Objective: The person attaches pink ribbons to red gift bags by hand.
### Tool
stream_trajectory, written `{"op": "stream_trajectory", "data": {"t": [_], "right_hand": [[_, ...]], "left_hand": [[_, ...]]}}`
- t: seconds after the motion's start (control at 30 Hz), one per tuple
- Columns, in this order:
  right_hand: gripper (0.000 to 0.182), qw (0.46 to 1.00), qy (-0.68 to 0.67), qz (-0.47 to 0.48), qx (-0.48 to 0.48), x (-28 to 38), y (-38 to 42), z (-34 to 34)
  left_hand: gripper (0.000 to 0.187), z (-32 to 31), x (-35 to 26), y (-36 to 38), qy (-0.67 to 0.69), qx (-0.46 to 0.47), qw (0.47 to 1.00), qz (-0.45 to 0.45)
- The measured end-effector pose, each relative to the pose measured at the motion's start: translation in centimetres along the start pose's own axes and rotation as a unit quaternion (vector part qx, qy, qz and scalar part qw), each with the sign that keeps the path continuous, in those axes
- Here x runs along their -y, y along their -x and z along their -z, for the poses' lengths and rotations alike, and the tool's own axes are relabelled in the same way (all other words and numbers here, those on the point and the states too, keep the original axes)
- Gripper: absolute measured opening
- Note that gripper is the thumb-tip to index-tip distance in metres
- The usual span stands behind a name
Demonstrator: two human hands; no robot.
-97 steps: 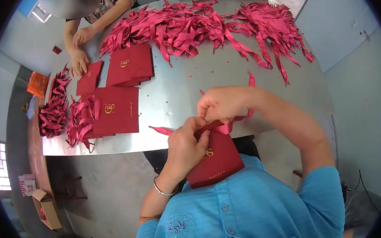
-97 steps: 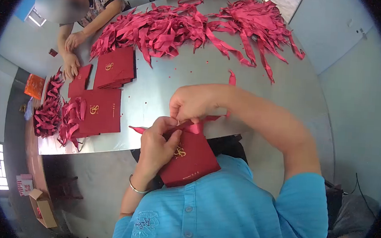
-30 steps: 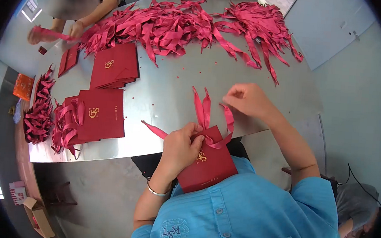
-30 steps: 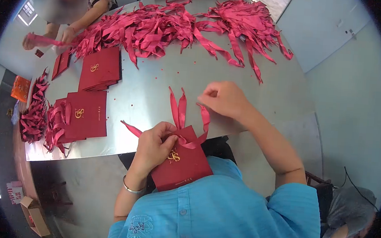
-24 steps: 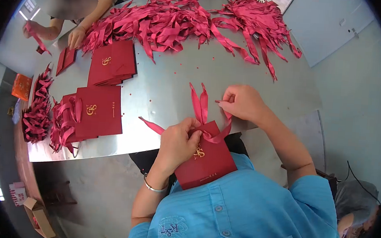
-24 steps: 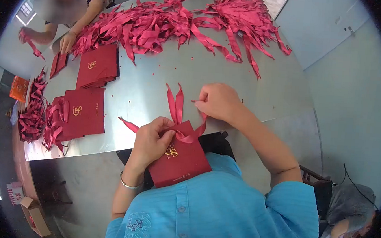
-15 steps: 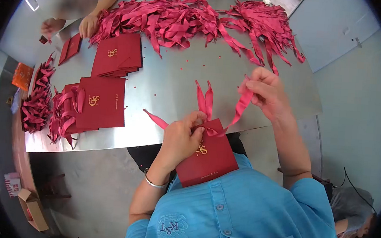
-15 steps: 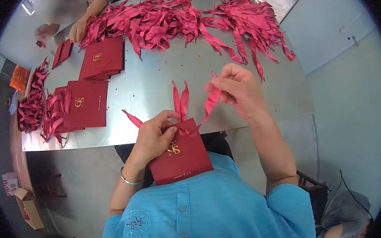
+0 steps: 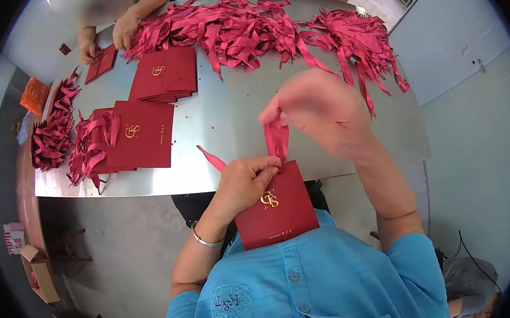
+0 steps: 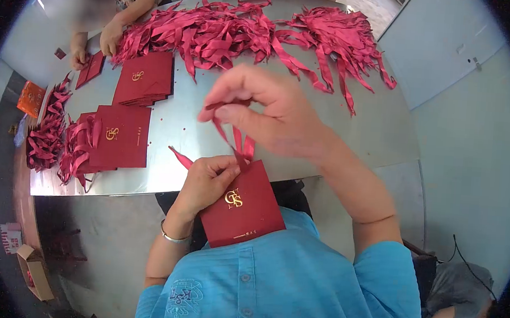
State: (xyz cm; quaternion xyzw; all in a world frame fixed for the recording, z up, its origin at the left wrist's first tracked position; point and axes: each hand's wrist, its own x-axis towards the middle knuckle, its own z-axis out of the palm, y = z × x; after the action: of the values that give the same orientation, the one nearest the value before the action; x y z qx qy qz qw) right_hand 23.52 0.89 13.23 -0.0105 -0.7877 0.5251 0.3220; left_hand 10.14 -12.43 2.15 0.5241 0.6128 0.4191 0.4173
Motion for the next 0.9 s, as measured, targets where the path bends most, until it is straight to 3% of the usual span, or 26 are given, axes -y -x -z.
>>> {"op": "stream_trajectory", "data": {"t": [0.23,0.43,0.6,0.73,0.8,0.9], "right_hand": [[0.012,0.997,0.005,0.045,0.06,0.4,-2.2,-2.7],[0.011,0.995,-0.011,0.038,0.093,0.2,-2.7,-3.5],[0.015,0.993,-0.118,-0.008,0.027,-1.3,-1.9,-3.1],[0.017,0.993,-0.115,-0.013,0.005,-1.3,-1.4,-2.1],[0.019,0.987,-0.154,-0.038,-0.026,-1.2,-0.9,-1.9],[0.02,0.976,-0.211,-0.036,-0.05,-1.3,0.3,-1.8]], "left_hand": [[0.015,0.0,1.6,-0.3,-0.027,0.006,1.0,0.014],[0.011,0.0,1.7,-0.4,-0.035,-0.011,0.999,-0.036],[0.012,0.3,0.7,-0.2,-0.05,-0.01,0.996,-0.067],[0.01,0.1,0.8,-0.2,-0.076,-0.008,0.996,-0.046],[0.01,-0.5,0.6,-0.2,-0.147,-0.078,0.981,-0.099],[0.013,-1.4,0.6,-0.1,-0.204,-0.119,0.966,-0.103]]}}
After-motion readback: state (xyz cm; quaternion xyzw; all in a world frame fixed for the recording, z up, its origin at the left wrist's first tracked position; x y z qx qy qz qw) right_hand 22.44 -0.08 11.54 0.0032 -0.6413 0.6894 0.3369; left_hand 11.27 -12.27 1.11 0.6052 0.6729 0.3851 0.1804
